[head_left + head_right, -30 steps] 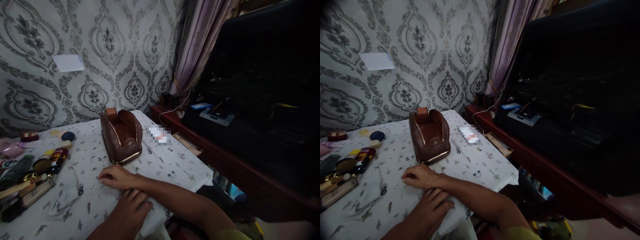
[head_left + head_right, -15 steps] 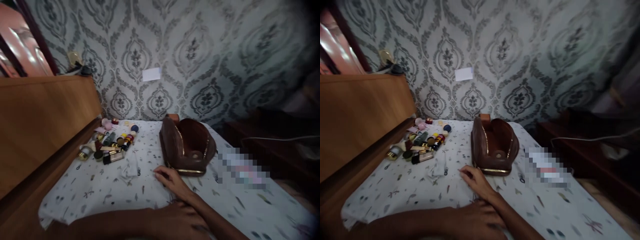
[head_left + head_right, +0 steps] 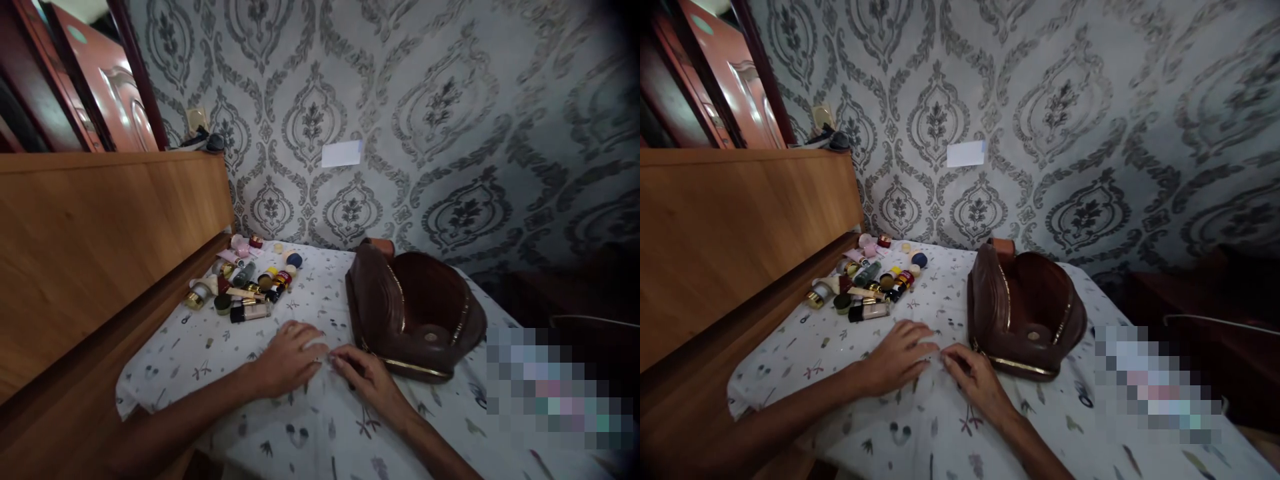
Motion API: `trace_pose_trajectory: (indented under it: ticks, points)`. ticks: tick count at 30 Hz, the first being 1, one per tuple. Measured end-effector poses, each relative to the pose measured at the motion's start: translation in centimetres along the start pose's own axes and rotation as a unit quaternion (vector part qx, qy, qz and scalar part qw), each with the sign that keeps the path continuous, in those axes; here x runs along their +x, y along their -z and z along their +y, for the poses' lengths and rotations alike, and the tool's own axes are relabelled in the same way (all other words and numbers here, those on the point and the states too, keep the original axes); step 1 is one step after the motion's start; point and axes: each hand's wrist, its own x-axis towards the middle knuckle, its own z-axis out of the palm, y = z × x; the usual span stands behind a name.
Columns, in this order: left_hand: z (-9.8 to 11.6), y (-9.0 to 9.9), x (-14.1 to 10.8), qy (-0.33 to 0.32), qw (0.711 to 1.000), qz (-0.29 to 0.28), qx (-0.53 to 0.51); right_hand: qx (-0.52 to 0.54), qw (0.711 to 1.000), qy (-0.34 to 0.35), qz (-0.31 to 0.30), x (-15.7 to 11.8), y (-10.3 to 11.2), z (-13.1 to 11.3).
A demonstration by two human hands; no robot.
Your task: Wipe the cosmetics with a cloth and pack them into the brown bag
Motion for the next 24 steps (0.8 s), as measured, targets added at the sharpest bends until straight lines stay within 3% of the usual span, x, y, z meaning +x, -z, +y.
trace_pose_trajectory:
  ticks: [7, 11, 15, 19, 24]
  points:
    - [-6.3, 0.6, -4.5, 0.084, 0.994, -0.067, 0.034, -0.012, 1.0, -0.021, 0.02, 0.1, -0.1, -0.3]
    - [-8.2, 2.4, -5.0, 0.127, 0.991, -0.026, 0.02, -0.021, 0.999, -0.028, 0.013, 0.2, 0.0, -0.3]
    - [-11.1, 4.4, -3.9, 0.177, 0.984, 0.015, -0.023, -0.029, 0.999, -0.029, 0.014, 0.3, 0.0, -0.2]
    - [-17.4, 5.4, -1.9, 0.255, 0.966, 0.033, -0.014, -0.043, 0.998, -0.036, 0.022, 0.4, 0.0, 0.0]
    - [-28.5, 5.7, 0.7, 0.396, 0.917, 0.047, 0.014, -0.052, 0.997, -0.045, 0.046, 0.2, -0.1, 1.1]
